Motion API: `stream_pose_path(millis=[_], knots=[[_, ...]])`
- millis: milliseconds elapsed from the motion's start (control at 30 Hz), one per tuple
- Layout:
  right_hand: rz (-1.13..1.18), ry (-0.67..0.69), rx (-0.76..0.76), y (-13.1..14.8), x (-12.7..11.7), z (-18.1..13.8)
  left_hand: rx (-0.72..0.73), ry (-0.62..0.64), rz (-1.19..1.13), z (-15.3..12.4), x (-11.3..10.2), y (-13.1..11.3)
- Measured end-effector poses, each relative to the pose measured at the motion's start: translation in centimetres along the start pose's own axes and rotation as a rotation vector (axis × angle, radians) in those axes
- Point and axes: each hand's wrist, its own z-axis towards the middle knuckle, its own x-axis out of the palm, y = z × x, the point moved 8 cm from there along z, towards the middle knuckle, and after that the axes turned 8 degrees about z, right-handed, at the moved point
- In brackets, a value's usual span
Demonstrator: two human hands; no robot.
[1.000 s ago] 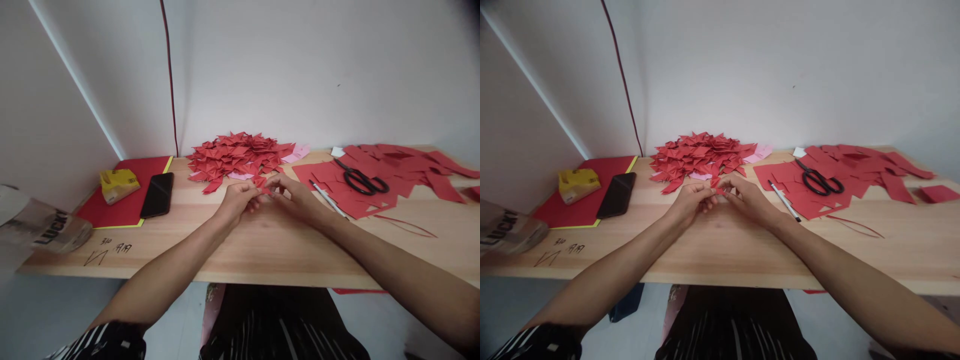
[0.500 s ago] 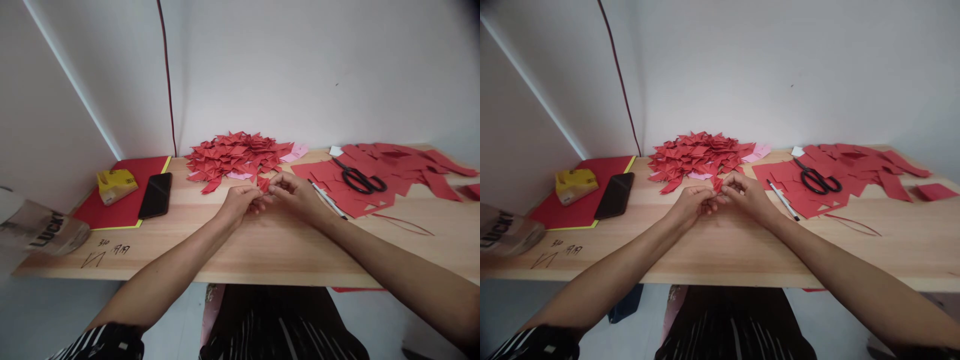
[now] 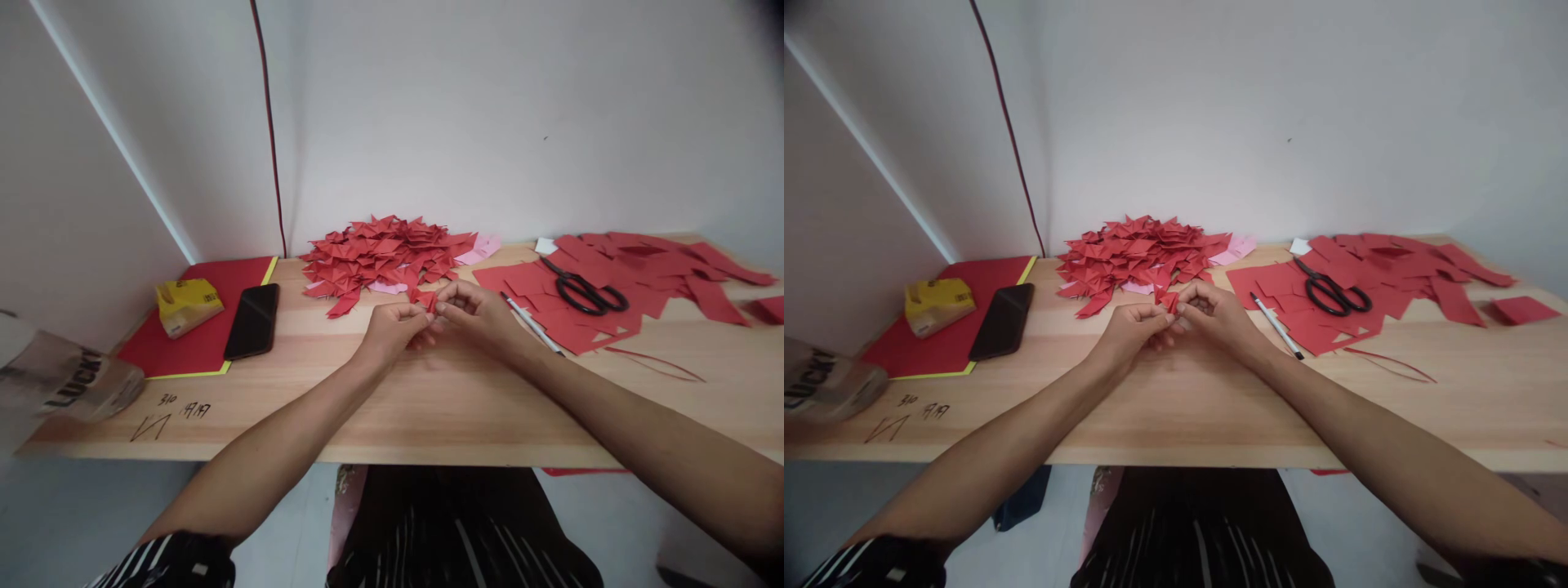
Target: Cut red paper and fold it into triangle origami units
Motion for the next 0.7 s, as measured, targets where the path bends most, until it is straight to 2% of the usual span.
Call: stream_pose_path(millis=[133, 333, 533, 700], knots=[[-0.009, 0.017, -0.014, 0.0, 0.1, 0.0, 0.017, -0.014, -0.011, 0.1, -0.1, 0.2], [-0.278, -0.073, -0.140, 2.0, -0.5, -0.4, 0.041, -0.024, -0.006, 0.2, 0.0, 0.3], [-0.160, -0.076, -0.071, 1.5, -0.5, -0.4, 0.043, -0.053, -0.009, 0.1, -0.1, 0.1], [-0.185, -0.092, -0.054, 1.2, -0.6, -0.4, 0.027, -0.075, -0.019, 0.0, -0.1, 0.0]])
